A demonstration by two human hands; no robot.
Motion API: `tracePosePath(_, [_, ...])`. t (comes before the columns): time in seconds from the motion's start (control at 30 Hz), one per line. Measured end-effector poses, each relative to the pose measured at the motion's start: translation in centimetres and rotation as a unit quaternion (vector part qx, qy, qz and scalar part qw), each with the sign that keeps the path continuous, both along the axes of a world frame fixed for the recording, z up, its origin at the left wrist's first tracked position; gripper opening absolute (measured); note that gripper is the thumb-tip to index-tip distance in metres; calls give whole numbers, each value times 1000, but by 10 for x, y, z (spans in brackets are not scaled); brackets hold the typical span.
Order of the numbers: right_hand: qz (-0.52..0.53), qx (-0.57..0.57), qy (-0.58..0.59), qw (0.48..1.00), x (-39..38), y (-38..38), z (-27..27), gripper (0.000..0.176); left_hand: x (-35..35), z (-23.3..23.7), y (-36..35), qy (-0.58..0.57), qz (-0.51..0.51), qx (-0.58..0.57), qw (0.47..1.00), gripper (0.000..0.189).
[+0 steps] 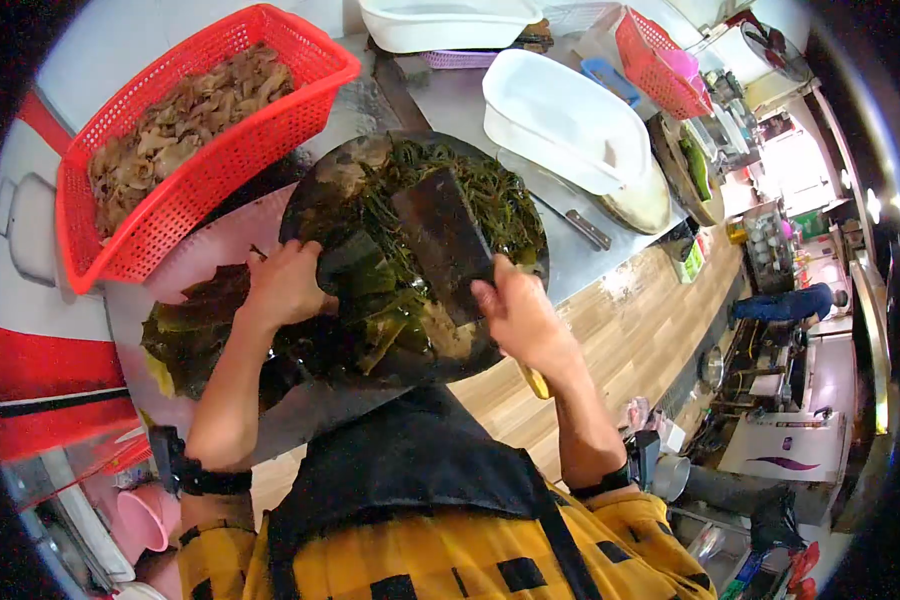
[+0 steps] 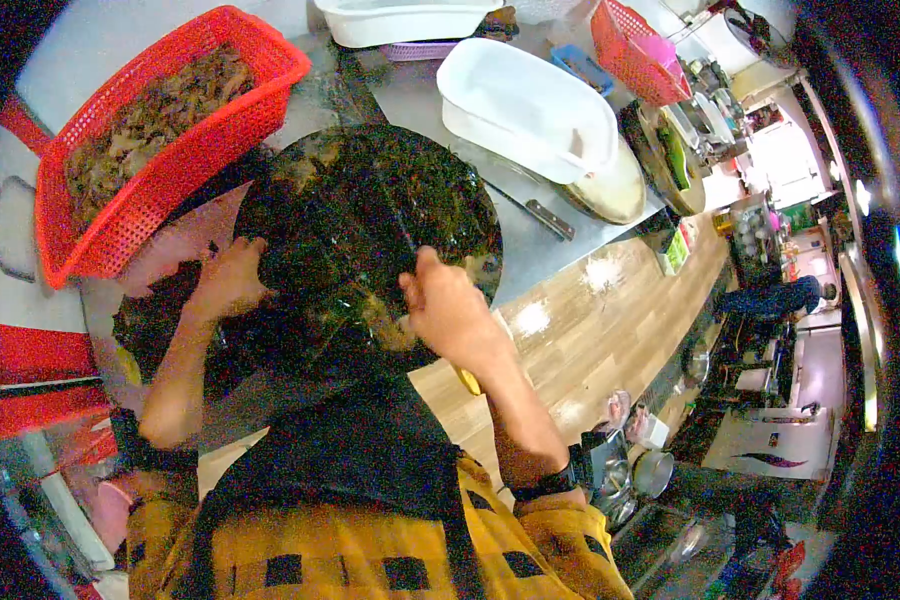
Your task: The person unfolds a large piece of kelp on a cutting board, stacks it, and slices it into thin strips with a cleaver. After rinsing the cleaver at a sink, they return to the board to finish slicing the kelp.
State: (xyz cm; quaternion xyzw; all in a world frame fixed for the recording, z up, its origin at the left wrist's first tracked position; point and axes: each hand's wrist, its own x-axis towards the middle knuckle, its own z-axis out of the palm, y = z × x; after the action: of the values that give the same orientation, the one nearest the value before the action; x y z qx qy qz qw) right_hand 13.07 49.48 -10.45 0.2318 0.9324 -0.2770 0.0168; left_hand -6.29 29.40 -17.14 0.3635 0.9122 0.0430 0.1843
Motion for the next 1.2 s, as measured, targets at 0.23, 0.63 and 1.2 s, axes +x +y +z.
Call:
tracePosePath(0.23, [-92,-86,38,991,10,22,-19,23,59,13,33,66,93,84,990,117])
tracePosePath(0.63, [-43,-248,96,963,-38,72,11,22,69,-19,40,219,27,95,971,125])
tracePosePath(1.2, [-118,-385,152,903,-75,135,11,10,44,12,39,95,10,-111,989,119])
